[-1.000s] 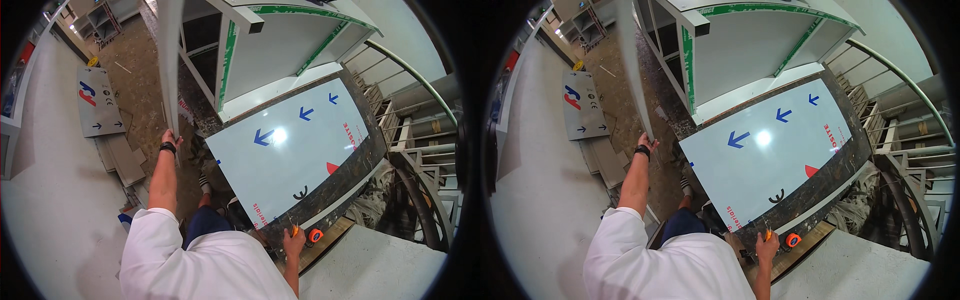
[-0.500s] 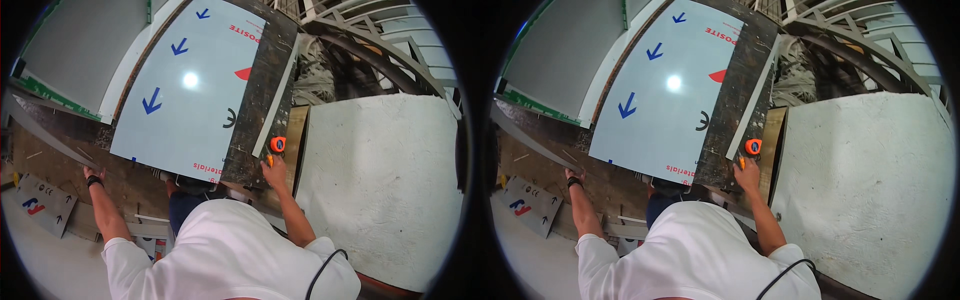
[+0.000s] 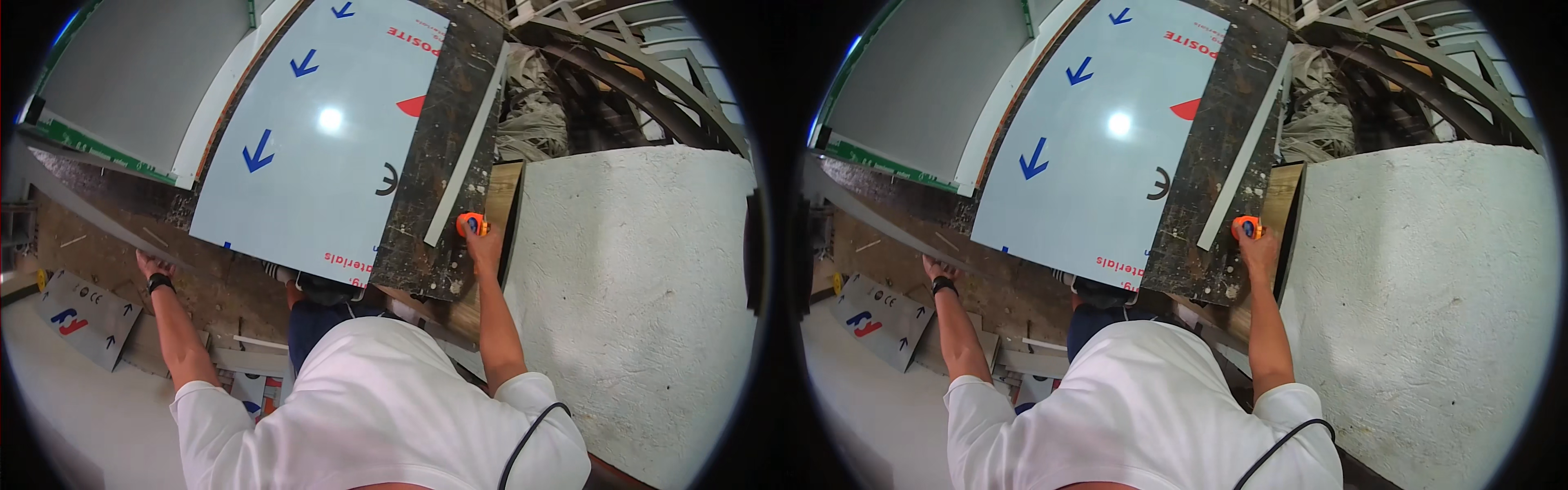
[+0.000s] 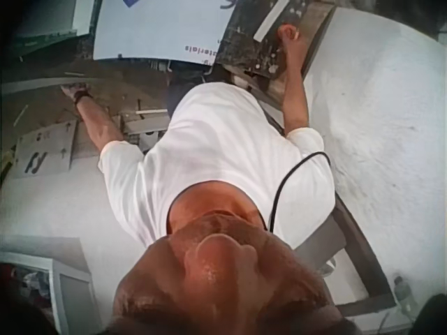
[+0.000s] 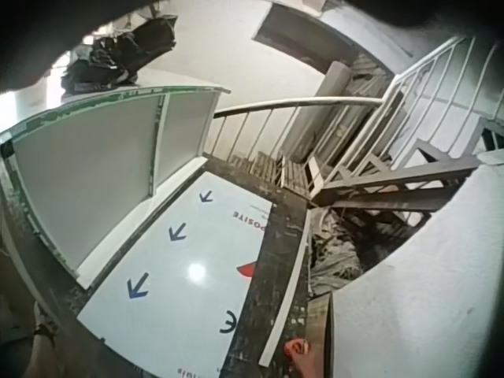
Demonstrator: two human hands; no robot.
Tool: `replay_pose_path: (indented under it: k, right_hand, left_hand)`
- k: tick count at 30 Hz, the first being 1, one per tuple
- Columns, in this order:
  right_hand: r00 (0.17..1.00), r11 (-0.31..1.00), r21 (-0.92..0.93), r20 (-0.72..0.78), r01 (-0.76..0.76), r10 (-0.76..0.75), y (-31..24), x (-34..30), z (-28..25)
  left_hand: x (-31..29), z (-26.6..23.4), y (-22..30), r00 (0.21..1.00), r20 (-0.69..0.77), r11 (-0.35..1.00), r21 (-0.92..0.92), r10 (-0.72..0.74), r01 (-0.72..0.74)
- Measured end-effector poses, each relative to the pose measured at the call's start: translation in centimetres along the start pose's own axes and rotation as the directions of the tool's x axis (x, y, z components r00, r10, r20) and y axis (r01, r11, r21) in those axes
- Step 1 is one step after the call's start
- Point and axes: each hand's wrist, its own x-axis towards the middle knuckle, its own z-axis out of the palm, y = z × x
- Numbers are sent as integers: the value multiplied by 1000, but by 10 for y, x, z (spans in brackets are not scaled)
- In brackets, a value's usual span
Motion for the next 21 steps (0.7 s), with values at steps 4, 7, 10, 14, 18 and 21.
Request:
replay_pose_path:
  k: [4, 7, 10, 14, 18, 21]
  right_hand:
    - [990, 988, -135, 112, -70, 86, 5, 22, 15]
    - [989, 977, -196, 105, -86, 108, 6, 34, 23]
    - [986, 963, -252, 108, -93, 124, 14, 34, 26]
    - [997, 997, 9, -5, -83, 83, 29, 25, 6]
    - [998, 859, 511, 55, -42, 16, 18, -5, -26]
    - [987, 778, 627, 146, -42, -64, -9, -43, -56]
  left_hand:
    - [5, 0, 10, 1000, 19, 999, -50, 7, -6]
    - [5, 1, 20, 999, 3, 999, -18, 50, -50]
    - [-5, -6, 32, 995, -20, 995, 14, 100, -100]
    - [-60, 9, 28, 963, -262, 996, 73, 68, -50]
    - [-127, -36, -13, 831, -340, 897, 210, 440, -389]
    - [-198, -37, -92, 413, 152, 165, 755, 898, -635]
